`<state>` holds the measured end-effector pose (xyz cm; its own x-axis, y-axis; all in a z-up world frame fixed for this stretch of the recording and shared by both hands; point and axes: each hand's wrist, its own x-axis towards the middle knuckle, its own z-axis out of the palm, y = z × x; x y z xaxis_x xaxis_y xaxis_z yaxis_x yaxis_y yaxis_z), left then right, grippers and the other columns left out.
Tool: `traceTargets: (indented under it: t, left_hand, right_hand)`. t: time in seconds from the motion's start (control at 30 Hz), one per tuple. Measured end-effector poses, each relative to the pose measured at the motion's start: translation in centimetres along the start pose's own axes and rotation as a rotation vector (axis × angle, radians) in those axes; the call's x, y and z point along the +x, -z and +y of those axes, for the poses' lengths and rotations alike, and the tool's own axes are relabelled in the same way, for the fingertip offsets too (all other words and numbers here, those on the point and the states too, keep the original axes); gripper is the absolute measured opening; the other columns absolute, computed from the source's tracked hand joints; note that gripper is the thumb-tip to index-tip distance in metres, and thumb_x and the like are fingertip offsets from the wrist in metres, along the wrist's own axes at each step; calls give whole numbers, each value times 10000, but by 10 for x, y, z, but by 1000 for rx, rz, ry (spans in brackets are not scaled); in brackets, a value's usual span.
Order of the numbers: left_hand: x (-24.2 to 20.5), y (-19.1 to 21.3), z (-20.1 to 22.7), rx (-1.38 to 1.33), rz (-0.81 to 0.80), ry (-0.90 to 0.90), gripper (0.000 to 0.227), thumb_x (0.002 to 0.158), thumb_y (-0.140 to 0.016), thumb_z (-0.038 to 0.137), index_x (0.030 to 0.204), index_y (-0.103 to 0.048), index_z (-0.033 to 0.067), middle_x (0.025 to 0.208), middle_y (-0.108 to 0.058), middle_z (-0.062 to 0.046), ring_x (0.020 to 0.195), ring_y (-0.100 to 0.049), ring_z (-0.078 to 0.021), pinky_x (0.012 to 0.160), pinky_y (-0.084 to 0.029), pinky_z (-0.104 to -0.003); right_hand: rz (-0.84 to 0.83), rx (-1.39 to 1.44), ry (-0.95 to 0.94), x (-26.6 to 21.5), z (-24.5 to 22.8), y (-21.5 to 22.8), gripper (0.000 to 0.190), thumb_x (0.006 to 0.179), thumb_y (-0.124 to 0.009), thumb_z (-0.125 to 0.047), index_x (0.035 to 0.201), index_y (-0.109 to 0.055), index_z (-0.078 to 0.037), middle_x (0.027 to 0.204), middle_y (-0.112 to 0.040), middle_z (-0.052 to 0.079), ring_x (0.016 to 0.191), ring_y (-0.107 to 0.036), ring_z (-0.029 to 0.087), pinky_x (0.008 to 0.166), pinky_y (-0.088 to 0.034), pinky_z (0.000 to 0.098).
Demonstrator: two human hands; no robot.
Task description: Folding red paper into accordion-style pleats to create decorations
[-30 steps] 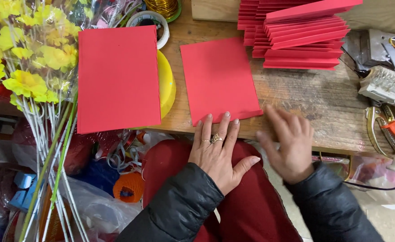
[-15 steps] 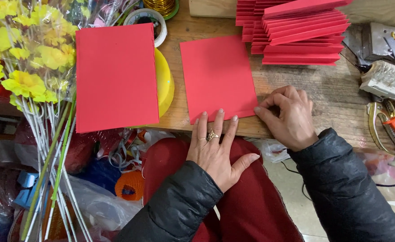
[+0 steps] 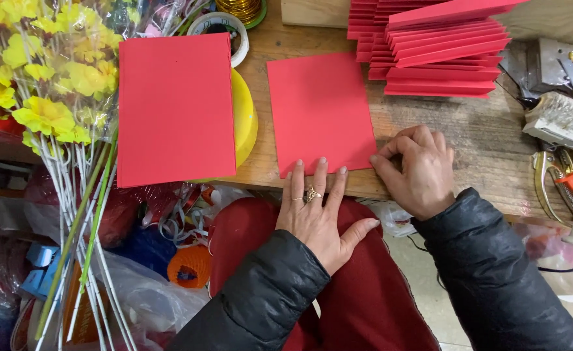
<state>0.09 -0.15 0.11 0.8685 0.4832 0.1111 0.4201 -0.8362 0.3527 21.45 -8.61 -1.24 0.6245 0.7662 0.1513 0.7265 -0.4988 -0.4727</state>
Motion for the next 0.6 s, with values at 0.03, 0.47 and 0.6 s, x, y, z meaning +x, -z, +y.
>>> traceTargets:
  t: [0.03,0.47,0.6]
  left_hand:
    - [1,0,0,0,2,-1,973,965,-282,818,1638,-333,118,1663,-285,-240,1538,-110,-546,1259,-78,-630]
    - [2,5,0,-18,-41,-9,934,969,-308,785,1605,-389,106,1671,-290,-242,1530,-136,-564,1249,-98,-644]
    - [3,7,1,-30,-90,9,946,979,-263,790,1631,-338,109,1673,-277,-252,1534,-120,-572,1247,-85,-651]
  right_hand:
    - [2,-1,1,-3,-1,-1,158,913,-770,-414,916,-727,-262,1112,-565,-63,1231,-519,259,960,-373,419]
    - [78,-208,398,-45,-37,8,432,1044,-525,-401,1465,-607,-450,1673,-388,80,1546,-315,363,1131,-287,488]
    - [64,-193,365,-49,-36,3,452,1039,-523,-432,1483,-605,-410,1682,-384,84,1540,-307,379,1157,-267,511]
